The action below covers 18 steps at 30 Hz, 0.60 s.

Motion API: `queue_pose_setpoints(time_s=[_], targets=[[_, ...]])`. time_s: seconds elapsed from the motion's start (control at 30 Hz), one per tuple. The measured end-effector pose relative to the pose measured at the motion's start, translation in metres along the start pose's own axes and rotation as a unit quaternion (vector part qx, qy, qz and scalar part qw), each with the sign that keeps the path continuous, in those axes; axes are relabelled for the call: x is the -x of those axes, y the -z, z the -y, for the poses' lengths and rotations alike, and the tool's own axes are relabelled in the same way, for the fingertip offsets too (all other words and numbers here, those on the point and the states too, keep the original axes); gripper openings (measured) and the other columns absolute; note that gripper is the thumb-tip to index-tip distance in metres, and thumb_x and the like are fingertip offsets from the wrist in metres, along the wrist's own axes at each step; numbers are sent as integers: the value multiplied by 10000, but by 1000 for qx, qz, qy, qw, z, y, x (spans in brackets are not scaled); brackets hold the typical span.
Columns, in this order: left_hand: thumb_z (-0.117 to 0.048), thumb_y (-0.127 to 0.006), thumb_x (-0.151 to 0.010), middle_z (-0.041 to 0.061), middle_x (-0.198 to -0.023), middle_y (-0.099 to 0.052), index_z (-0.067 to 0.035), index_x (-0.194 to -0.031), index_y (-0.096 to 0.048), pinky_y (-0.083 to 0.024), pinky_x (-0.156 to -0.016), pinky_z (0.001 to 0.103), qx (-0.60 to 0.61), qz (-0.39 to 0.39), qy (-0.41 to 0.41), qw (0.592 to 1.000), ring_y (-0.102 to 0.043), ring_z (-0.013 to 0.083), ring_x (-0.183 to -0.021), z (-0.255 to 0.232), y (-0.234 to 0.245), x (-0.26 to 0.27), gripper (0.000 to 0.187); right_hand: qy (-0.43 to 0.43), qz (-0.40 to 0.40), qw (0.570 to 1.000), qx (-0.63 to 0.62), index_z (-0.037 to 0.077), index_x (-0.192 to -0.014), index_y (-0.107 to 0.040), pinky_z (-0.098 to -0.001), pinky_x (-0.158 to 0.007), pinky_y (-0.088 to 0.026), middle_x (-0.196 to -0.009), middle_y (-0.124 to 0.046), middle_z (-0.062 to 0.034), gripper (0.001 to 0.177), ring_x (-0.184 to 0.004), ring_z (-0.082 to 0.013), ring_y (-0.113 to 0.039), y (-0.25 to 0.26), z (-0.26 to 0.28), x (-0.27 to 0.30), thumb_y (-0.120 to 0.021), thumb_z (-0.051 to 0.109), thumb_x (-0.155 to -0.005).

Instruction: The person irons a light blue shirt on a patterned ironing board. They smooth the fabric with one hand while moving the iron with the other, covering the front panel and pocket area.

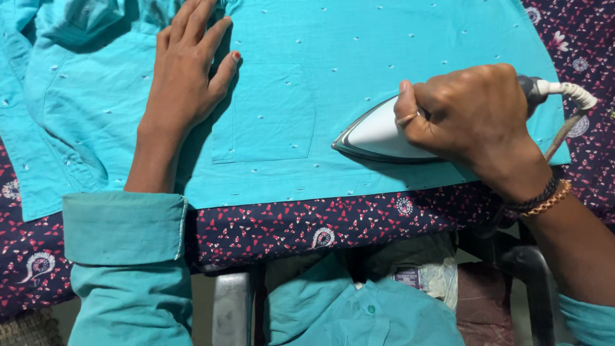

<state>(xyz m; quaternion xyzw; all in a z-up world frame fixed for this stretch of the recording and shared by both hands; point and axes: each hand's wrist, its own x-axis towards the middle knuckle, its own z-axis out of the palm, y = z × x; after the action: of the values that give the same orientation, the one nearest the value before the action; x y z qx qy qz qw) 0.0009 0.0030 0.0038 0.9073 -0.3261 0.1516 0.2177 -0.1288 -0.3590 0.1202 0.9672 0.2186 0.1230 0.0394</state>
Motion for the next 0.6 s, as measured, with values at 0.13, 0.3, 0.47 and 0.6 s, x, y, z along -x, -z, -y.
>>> queue_pose_setpoints(time_s=[0.13, 0.3, 0.47, 0.6], targets=[[-275, -643, -1136, 169, -1684, -403, -5, -1469, -601, -296, -1225, 490, -1, -2, -3, 1000, -317, 324, -1577, 0, 0, 0, 431, -6, 12, 1000, -11, 107, -602, -655, -371, -464, -389, -487, -516, -48, 543, -399, -202, -478, 1, 2, 5, -565, 283, -1108], [-282, -651, -1141, 173, -1652, -434, 9, -1453, -590, -303, -1222, 488, -1, 2, -4, 1000, -338, 331, -1555, 4, -2, 1, 431, -5, -6, 1000, 16, 105, -581, -627, -374, -481, -383, -511, -516, -52, 554, -417, -215, -471, -5, 1, 6, -577, 294, -1100], [-260, -657, -1132, 174, -1659, -434, 13, -1422, -610, -305, -1213, 485, -4, -18, -13, 1000, -342, 329, -1560, 1, -1, -1, 401, -20, -10, 999, -28, 112, -601, -680, -382, -438, -365, -486, -521, -62, 517, -389, -220, -465, 0, 5, -3, -606, 306, -1074], [-245, -658, -1124, 164, -1674, -428, 11, -1411, -620, -305, -1215, 482, 1, -24, -13, 1000, -332, 317, -1574, 1, -3, 1, 387, -3, -16, 996, -91, 132, -676, -751, -375, -398, -375, -475, -546, -59, 445, -357, -203, -477, 1, 18, -22, -609, 316, -1055]])
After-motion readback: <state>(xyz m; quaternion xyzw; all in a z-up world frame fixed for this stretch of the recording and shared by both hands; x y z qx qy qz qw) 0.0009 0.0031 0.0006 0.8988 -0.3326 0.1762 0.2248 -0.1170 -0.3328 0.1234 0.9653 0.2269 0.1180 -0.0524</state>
